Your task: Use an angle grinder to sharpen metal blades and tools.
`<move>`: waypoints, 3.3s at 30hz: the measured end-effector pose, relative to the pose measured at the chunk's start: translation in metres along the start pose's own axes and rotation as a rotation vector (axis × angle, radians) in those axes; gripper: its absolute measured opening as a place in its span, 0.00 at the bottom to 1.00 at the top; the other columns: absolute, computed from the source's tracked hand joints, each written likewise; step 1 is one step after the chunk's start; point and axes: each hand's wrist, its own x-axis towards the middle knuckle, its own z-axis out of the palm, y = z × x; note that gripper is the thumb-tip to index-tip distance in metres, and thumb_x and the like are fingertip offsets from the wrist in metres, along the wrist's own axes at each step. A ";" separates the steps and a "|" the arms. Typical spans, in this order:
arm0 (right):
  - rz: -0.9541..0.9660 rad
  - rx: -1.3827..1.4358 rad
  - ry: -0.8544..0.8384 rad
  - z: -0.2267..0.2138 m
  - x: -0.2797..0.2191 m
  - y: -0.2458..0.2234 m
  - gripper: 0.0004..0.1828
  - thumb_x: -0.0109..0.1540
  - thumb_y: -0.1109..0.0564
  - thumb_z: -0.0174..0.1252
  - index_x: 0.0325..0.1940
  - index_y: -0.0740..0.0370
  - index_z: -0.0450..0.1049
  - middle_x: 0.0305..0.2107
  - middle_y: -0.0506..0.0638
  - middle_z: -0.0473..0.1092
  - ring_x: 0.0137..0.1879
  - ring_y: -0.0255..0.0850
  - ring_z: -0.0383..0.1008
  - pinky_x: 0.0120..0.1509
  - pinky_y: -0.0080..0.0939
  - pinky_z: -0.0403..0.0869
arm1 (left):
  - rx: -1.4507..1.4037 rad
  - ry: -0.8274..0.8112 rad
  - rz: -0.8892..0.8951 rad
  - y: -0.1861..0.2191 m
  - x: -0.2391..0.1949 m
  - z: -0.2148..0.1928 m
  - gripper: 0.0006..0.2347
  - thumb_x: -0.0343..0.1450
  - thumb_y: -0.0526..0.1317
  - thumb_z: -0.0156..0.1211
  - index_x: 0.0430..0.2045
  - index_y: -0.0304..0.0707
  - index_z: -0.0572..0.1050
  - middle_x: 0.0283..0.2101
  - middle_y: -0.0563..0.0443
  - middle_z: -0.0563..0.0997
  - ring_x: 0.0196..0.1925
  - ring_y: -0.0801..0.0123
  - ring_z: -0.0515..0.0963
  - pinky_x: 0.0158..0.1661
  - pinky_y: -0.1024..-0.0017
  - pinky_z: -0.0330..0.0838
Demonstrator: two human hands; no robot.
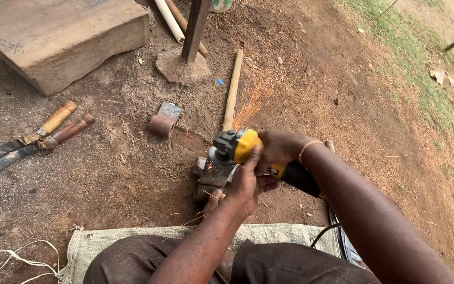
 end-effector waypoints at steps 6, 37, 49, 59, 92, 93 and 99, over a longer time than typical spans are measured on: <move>0.014 0.010 0.015 0.009 0.000 0.059 0.32 0.47 0.57 0.72 0.55 0.63 0.75 0.42 0.57 0.82 0.43 0.46 0.84 0.51 0.45 0.83 | 0.024 -0.042 -0.125 -0.014 0.001 0.027 0.38 0.64 0.71 0.49 0.60 0.41 0.65 0.48 0.46 0.79 0.51 0.58 0.80 0.50 0.56 0.77; 0.050 0.182 0.060 0.011 -0.008 0.070 0.34 0.45 0.60 0.72 0.56 0.62 0.75 0.41 0.58 0.81 0.40 0.47 0.84 0.47 0.47 0.85 | 0.101 -0.090 -0.120 -0.025 0.012 0.029 0.40 0.66 0.70 0.53 0.57 0.29 0.67 0.44 0.42 0.78 0.48 0.58 0.82 0.46 0.57 0.80; 0.020 0.067 -0.004 0.001 0.005 0.047 0.36 0.40 0.59 0.74 0.54 0.62 0.77 0.40 0.57 0.82 0.42 0.47 0.84 0.48 0.42 0.82 | 0.045 -0.016 -0.100 -0.010 0.007 0.023 0.39 0.64 0.72 0.48 0.58 0.36 0.65 0.44 0.43 0.77 0.48 0.57 0.80 0.49 0.58 0.77; 0.050 0.056 -0.027 0.000 0.006 0.034 0.34 0.46 0.58 0.72 0.57 0.61 0.72 0.39 0.59 0.80 0.39 0.46 0.83 0.44 0.46 0.84 | 0.035 0.019 -0.077 -0.001 0.002 0.018 0.39 0.64 0.71 0.50 0.57 0.35 0.67 0.43 0.42 0.78 0.45 0.58 0.81 0.47 0.58 0.77; 0.066 0.105 0.037 0.013 -0.002 0.097 0.33 0.44 0.58 0.72 0.54 0.63 0.76 0.39 0.57 0.82 0.37 0.46 0.84 0.44 0.45 0.84 | 0.056 -0.097 -0.185 -0.028 0.019 0.040 0.36 0.67 0.68 0.53 0.59 0.37 0.67 0.46 0.43 0.78 0.46 0.58 0.80 0.47 0.60 0.77; 0.050 0.110 0.049 0.015 -0.004 0.100 0.33 0.45 0.57 0.72 0.54 0.63 0.77 0.39 0.58 0.83 0.36 0.46 0.84 0.44 0.44 0.84 | 0.076 -0.113 -0.180 -0.031 0.018 0.039 0.37 0.67 0.69 0.53 0.59 0.37 0.67 0.46 0.44 0.78 0.46 0.59 0.80 0.46 0.61 0.78; 0.040 0.054 0.017 0.004 0.013 0.051 0.35 0.45 0.58 0.71 0.57 0.62 0.73 0.41 0.56 0.81 0.39 0.46 0.84 0.46 0.46 0.84 | 0.022 -0.023 -0.081 -0.005 0.009 0.020 0.38 0.63 0.71 0.51 0.58 0.40 0.66 0.44 0.44 0.78 0.44 0.60 0.80 0.43 0.61 0.77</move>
